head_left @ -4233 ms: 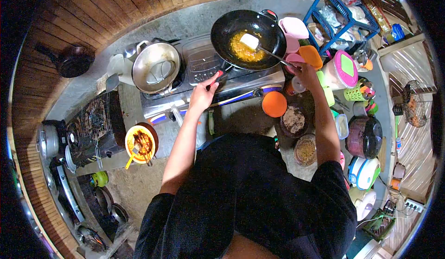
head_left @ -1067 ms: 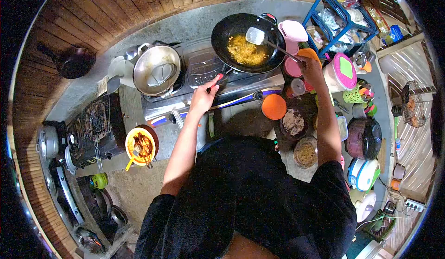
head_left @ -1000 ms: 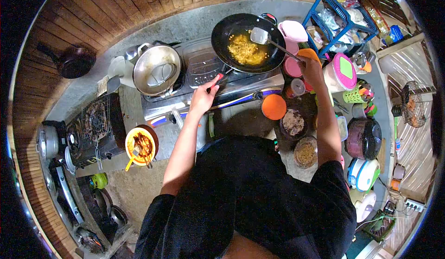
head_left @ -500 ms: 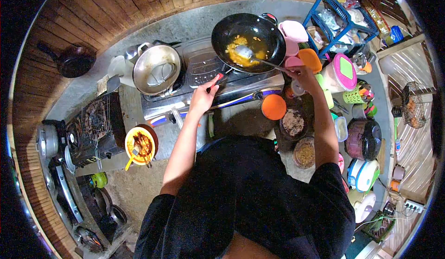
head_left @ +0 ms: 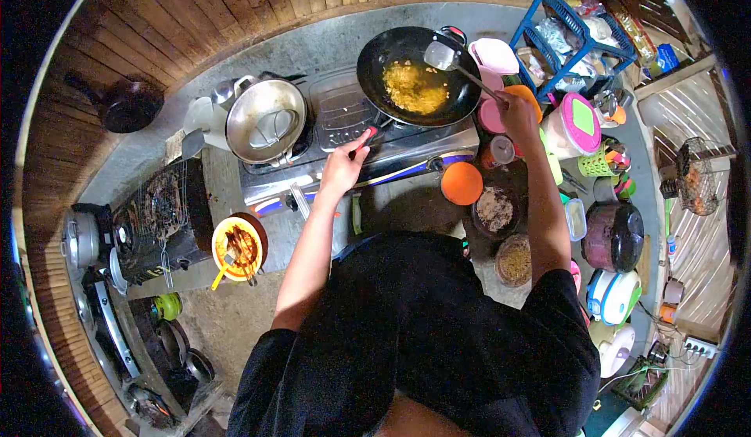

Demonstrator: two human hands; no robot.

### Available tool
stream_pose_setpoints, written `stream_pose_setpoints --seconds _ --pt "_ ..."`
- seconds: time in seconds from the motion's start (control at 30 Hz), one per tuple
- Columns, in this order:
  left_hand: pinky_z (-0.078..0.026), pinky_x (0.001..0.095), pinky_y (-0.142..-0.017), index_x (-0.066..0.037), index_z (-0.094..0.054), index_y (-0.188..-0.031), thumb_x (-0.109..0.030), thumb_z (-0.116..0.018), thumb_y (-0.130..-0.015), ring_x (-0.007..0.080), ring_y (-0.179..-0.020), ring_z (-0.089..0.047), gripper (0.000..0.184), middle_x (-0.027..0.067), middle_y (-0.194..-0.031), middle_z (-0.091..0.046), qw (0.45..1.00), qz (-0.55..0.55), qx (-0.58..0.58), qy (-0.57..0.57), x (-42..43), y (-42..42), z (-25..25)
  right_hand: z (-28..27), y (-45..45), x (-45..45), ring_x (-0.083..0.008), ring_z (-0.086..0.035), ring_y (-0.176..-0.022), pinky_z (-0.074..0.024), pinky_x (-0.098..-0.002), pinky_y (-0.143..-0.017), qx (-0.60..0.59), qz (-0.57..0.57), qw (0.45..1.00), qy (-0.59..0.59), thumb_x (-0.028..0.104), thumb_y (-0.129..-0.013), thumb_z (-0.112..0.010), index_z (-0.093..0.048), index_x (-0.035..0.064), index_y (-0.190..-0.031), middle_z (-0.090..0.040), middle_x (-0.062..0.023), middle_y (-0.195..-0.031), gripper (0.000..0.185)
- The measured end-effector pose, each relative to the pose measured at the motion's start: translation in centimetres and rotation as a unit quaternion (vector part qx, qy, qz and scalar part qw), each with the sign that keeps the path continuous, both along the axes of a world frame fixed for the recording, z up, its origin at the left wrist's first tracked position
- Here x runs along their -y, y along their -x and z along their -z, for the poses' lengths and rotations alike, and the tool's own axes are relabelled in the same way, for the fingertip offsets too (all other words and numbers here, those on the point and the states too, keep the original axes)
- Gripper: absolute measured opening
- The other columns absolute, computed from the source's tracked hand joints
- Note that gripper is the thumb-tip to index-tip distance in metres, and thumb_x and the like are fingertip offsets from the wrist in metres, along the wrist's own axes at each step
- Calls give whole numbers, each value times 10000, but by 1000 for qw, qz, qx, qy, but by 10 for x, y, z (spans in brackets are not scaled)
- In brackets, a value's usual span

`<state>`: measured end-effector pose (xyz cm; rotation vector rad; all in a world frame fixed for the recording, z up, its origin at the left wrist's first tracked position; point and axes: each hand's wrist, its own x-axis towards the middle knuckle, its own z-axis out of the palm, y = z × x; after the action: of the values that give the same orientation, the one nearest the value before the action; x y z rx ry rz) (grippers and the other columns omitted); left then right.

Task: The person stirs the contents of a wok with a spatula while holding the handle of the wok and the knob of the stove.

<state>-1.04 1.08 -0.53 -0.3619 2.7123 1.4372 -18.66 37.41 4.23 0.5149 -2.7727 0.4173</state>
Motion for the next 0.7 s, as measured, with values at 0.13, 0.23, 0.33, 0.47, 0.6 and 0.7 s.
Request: stream_pose_setpoints --seconds 0.13,0.23,0.33,0.47,0.6,0.7 --pt "-466 338 -979 -328 -569 -1337 -291 -617 -945 279 -1168 -615 397 137 -1255 -631 1000 -2 -2 0 0 0 -2 19 21 -12 -390 -674 -721 -537 -499 -616 -38 19 999 -31 195 -884 -585 -700 72 -956 -700 -173 -843 183" --pt "-465 336 -983 -321 -569 -1338 -289 -614 -947 276 -1173 -611 395 136 -1261 -628 1000 3 -12 0 0 0 2 14 16 -10 -375 -682 -751 -537 -500 -608 -37 25 997 -61 216 -899 -569 -681 62 -931 -697 -178 -852 193" --pt "-463 336 -986 -315 -567 -1341 -284 -609 -951 272 -1180 -608 393 134 -1267 -625 1000 7 -15 2 2 2 9 10 11 1 -383 -681 -782 -541 -504 -632 -53 31 997 -57 222 -911 -552 -684 72 -963 -694 -182 -860 206" --pt "-460 337 -990 -298 -564 -1347 -273 -606 -954 270 -1185 -606 396 137 -1273 -620 1000 10 -22 -2 3 2 12 10 11 14 -388 -679 -788 -549 -499 -685 28 6 999 -39 234 -927 -533 -695 119 -1001 -700 -175 -882 212" --pt "-459 336 -992 -293 -564 -1347 -270 -607 -953 272 -1182 -607 397 145 -1272 -618 1000 8 -18 4 1 1 5 32 25 17 -375 -683 -793 -548 -494 -713 74 -51 996 6 285 -930 -549 -715 169 -1053 -706 -160 -900 237" --pt "-458 335 -995 -297 -564 -1347 -260 -608 -953 274 -1179 -608 398 147 -1270 -617 1000 12 -28 -3 2 1 6 35 22 20 -362 -688 -798 -551 -482 -722 149 -34 988 31 322 -922 -575 -736 181 -1054 -713 -141 -898 252"
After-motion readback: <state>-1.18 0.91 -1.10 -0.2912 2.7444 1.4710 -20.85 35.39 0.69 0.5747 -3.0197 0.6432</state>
